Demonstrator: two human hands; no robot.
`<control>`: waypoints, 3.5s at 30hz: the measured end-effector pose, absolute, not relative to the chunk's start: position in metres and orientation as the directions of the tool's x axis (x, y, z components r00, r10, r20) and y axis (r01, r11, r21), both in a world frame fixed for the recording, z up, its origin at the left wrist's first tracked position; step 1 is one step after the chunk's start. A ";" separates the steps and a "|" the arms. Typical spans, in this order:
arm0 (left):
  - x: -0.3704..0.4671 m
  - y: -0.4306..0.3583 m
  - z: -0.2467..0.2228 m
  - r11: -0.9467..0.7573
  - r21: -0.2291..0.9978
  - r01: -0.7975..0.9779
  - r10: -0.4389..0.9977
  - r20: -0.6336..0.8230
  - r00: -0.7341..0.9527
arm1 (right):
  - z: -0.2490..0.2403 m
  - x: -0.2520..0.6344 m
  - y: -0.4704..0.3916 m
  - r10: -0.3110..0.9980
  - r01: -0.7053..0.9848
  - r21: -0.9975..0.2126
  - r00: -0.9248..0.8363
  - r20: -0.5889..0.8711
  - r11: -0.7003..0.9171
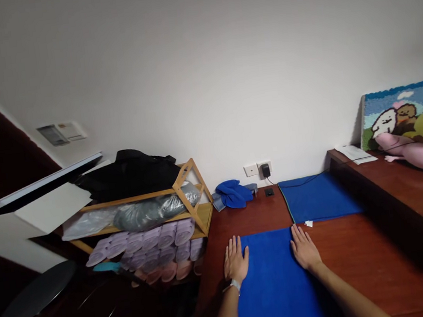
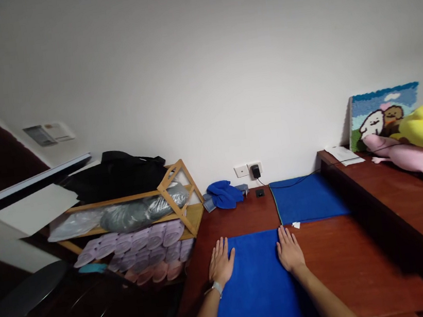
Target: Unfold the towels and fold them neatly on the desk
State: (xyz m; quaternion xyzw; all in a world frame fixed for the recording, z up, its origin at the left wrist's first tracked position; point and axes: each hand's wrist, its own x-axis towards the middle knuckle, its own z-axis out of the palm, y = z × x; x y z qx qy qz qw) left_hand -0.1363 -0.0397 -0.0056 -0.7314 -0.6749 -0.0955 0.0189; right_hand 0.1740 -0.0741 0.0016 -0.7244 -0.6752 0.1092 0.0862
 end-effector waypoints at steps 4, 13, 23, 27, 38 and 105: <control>-0.139 -0.039 -0.004 -0.090 0.098 0.991 0.984 0.163 0.073 | 0.003 0.172 -0.077 0.997 0.948 -0.308 0.068 -0.032 -0.074; -0.083 -0.051 0.017 -0.264 0.113 0.958 0.933 0.282 0.223 | 0.000 0.170 -0.076 0.996 0.944 -0.321 0.085 0.005 -0.079; -0.003 -0.074 0.001 -0.417 0.197 0.887 0.908 0.130 0.398 | 0.001 0.172 -0.077 0.998 0.959 -0.276 0.067 -0.006 -0.066; -0.088 -0.072 0.001 -0.224 0.145 0.964 0.972 0.106 0.210 | 0.002 0.171 -0.078 0.996 0.949 -0.304 0.087 -0.009 -0.085; -0.145 -0.075 -0.005 -0.101 0.099 0.990 0.985 0.151 0.085 | 0.013 0.168 -0.088 0.992 0.944 -0.306 0.112 -0.056 -0.123; -0.001 -0.166 0.011 -0.450 0.231 0.862 0.893 0.114 0.436 | -0.007 0.160 -0.195 0.999 0.939 -0.343 0.035 0.016 -0.027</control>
